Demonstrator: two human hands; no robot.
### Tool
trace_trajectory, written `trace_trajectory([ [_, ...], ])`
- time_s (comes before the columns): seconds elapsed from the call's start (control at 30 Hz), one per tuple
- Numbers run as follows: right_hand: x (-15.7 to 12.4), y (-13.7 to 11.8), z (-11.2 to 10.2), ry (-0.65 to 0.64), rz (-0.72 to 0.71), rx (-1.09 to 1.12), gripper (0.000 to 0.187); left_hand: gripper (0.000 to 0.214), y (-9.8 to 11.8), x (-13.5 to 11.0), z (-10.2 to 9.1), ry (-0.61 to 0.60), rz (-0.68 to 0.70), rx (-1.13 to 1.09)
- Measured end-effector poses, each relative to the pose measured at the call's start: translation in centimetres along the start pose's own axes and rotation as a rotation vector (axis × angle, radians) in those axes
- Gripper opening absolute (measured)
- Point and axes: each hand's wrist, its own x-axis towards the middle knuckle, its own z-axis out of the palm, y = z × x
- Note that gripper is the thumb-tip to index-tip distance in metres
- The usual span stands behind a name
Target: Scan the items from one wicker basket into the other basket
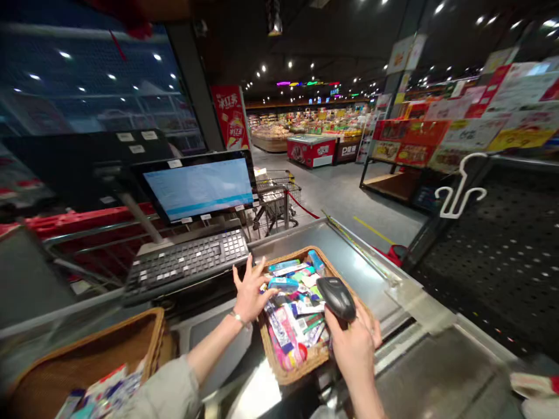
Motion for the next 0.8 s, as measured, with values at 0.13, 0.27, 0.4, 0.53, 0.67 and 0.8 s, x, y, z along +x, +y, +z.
trace_trajectory([
  [0.13,0.4,0.3,-0.5,0.017,0.0,0.007,0.074,0.024,1.3,1.6,2.3,0.024,-0.083,0.01],
  [0.27,0.5,0.6,-0.9,0.009,0.003,0.01,0.075,0.048,2.1,2.2,3.5,0.032,-0.124,0.061],
  [0.4,0.4,0.5,-0.9,-0.007,0.02,0.017,0.075,0.051,1.9,2.0,3.1,0.032,-0.096,0.112],
  [0.53,0.4,-0.1,-0.4,-0.003,0.023,0.023,0.075,0.05,1.7,1.6,1.9,0.035,-0.115,0.133],
  [0.67,0.4,-1.1,0.0,0.001,-0.003,0.018,0.074,0.048,1.5,1.0,0.5,0.045,-0.134,0.13],
  [0.8,0.2,-2.7,0.1,0.009,-0.044,0.042,0.068,0.048,1.3,0.1,-1.1,0.061,-0.144,0.128],
])
